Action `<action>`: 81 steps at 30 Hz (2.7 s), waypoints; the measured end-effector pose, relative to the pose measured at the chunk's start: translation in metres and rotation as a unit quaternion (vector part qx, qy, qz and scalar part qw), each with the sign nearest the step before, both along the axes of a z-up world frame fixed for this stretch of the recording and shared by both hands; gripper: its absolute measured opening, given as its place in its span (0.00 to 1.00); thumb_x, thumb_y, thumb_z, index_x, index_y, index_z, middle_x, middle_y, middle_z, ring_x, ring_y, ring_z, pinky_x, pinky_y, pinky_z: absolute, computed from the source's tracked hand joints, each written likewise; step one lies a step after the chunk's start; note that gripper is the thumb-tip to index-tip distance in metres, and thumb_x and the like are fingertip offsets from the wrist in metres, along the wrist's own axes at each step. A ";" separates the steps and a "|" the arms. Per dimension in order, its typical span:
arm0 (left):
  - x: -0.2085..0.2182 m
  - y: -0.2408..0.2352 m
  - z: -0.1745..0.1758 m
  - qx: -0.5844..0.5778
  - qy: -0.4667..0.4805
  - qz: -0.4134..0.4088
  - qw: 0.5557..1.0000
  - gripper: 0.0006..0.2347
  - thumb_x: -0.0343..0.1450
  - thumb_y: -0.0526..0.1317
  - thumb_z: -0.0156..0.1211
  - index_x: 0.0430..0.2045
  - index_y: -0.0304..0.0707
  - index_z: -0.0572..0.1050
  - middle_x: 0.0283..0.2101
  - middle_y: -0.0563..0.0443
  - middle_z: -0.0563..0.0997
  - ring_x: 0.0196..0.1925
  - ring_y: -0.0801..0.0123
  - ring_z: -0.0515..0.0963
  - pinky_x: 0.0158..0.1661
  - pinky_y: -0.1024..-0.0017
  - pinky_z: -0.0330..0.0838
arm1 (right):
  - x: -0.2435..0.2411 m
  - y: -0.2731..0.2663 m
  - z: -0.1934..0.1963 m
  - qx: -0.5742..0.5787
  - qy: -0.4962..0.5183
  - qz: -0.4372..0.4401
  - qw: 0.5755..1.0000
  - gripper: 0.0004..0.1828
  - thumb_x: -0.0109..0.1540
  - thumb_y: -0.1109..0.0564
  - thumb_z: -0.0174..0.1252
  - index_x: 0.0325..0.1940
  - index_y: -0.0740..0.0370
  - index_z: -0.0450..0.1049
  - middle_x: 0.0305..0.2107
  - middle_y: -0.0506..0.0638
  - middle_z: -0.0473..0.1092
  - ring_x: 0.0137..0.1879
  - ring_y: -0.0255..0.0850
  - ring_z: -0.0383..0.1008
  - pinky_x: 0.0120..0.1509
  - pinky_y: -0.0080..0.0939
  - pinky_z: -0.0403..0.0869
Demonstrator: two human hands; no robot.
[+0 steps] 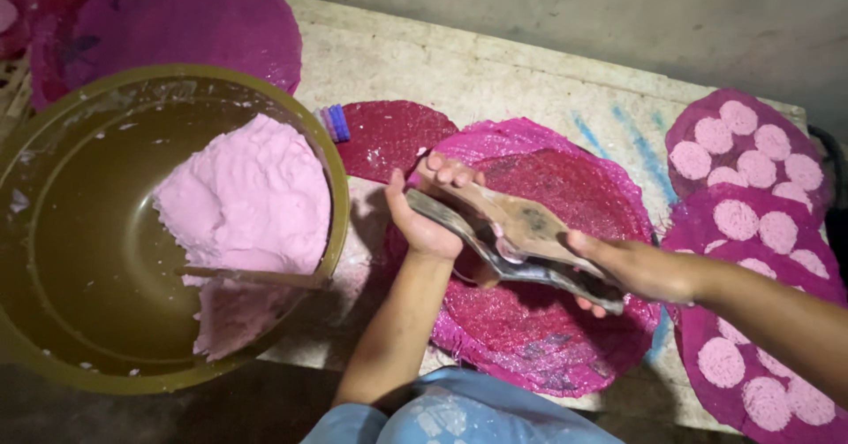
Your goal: The person scoops pink dough from a bowl and places it into a manual press. They press the dough and eject circular pieces onto a pink mat, repeating the process to form multiple pieces.
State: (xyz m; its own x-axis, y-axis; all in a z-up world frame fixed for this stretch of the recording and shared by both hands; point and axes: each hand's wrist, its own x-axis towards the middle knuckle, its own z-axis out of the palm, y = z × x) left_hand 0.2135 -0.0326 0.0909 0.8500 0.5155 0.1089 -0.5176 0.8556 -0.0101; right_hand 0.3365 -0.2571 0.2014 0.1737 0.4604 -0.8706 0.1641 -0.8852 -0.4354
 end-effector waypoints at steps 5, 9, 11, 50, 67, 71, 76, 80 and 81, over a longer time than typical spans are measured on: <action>-0.004 0.023 -0.018 0.002 -0.036 0.029 0.999 0.20 0.73 0.64 0.49 0.32 0.47 0.69 0.31 0.60 0.71 0.39 0.69 0.72 0.52 0.63 0.66 | -0.021 0.035 0.004 -0.016 -0.113 0.037 0.993 0.50 0.59 0.18 0.27 0.38 0.62 0.78 0.24 0.51 0.76 0.33 0.42 0.80 0.42 0.43 0.81; -0.010 0.031 -0.029 0.018 -0.030 0.040 0.999 0.18 0.73 0.62 0.50 0.31 0.48 0.68 0.30 0.61 0.71 0.36 0.71 0.72 0.49 0.65 0.66 | -0.033 0.045 0.002 0.027 -0.102 0.037 0.994 0.49 0.59 0.19 0.29 0.35 0.64 0.78 0.22 0.52 0.74 0.30 0.42 0.77 0.39 0.45 0.79; -0.010 0.026 -0.037 0.012 -0.006 0.046 0.999 0.16 0.72 0.60 0.50 0.30 0.49 0.68 0.29 0.61 0.70 0.35 0.72 0.72 0.47 0.64 0.68 | -0.032 0.043 -0.001 0.018 -0.097 0.040 0.994 0.49 0.59 0.20 0.28 0.33 0.64 0.78 0.21 0.52 0.73 0.28 0.42 0.77 0.38 0.45 0.79; 0.027 0.029 -0.033 -0.025 0.134 0.004 0.991 0.16 0.68 0.58 0.44 0.19 0.49 0.64 0.19 0.59 0.65 0.24 0.69 0.66 0.34 0.64 0.63 | -0.027 0.028 -0.032 0.108 -0.229 -0.008 0.967 0.35 0.67 0.32 0.41 0.48 0.64 0.79 0.18 0.55 0.72 0.26 0.45 0.76 0.36 0.49 0.75; -0.054 0.002 -0.014 0.803 0.408 -0.056 0.431 0.49 0.54 0.46 0.83 0.68 0.34 0.54 0.68 0.33 0.60 0.70 0.45 0.57 0.64 0.53 0.52 | -0.068 -0.045 -0.083 0.548 -0.156 -0.263 0.778 0.45 0.64 0.23 0.47 0.54 0.70 0.73 0.28 0.45 0.70 0.25 0.28 0.62 0.25 0.31 0.62; -0.057 -0.019 -0.019 0.861 0.392 -0.098 0.310 0.52 0.56 0.50 0.81 0.69 0.35 0.46 0.69 0.36 0.58 0.68 0.46 0.55 0.65 0.50 0.50 | -0.073 -0.063 -0.094 0.560 -0.196 -0.309 0.743 0.48 0.65 0.18 0.42 0.47 0.70 0.71 0.27 0.47 0.70 0.25 0.30 0.65 0.26 0.32 0.63; -0.062 -0.019 -0.019 0.867 0.373 -0.020 0.328 0.45 0.57 0.51 0.77 0.68 0.38 0.56 0.64 0.41 0.66 0.66 0.50 0.62 0.64 0.52 0.54 | -0.082 -0.083 -0.108 0.576 -0.184 -0.373 0.703 0.50 0.63 0.18 0.44 0.52 0.72 0.68 0.29 0.53 0.69 0.29 0.36 0.67 0.29 0.36 0.65; -0.066 -0.022 -0.023 0.876 0.356 0.025 0.323 0.43 0.57 0.50 0.77 0.66 0.37 0.59 0.64 0.42 0.66 0.66 0.49 0.62 0.63 0.51 0.55 | -0.087 -0.095 -0.114 0.577 -0.184 -0.402 0.687 0.48 0.64 0.19 0.46 0.50 0.73 0.67 0.32 0.55 0.67 0.31 0.40 0.68 0.31 0.39 0.67; -0.066 -0.023 -0.023 0.870 0.363 0.026 0.333 0.43 0.57 0.50 0.77 0.66 0.38 0.59 0.64 0.42 0.67 0.66 0.50 0.63 0.63 0.51 0.55 | -0.087 -0.096 -0.115 0.575 -0.180 -0.404 0.688 0.48 0.64 0.19 0.46 0.50 0.73 0.67 0.31 0.55 0.67 0.31 0.41 0.69 0.32 0.39 0.67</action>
State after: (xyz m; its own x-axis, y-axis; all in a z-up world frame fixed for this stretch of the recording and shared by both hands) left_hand 0.1474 -0.0553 0.0677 0.9726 0.2252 0.0571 0.1419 -0.7706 0.6214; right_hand 0.2497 -0.3536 0.0868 0.8863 0.4361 0.1561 0.1018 0.1453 -0.9841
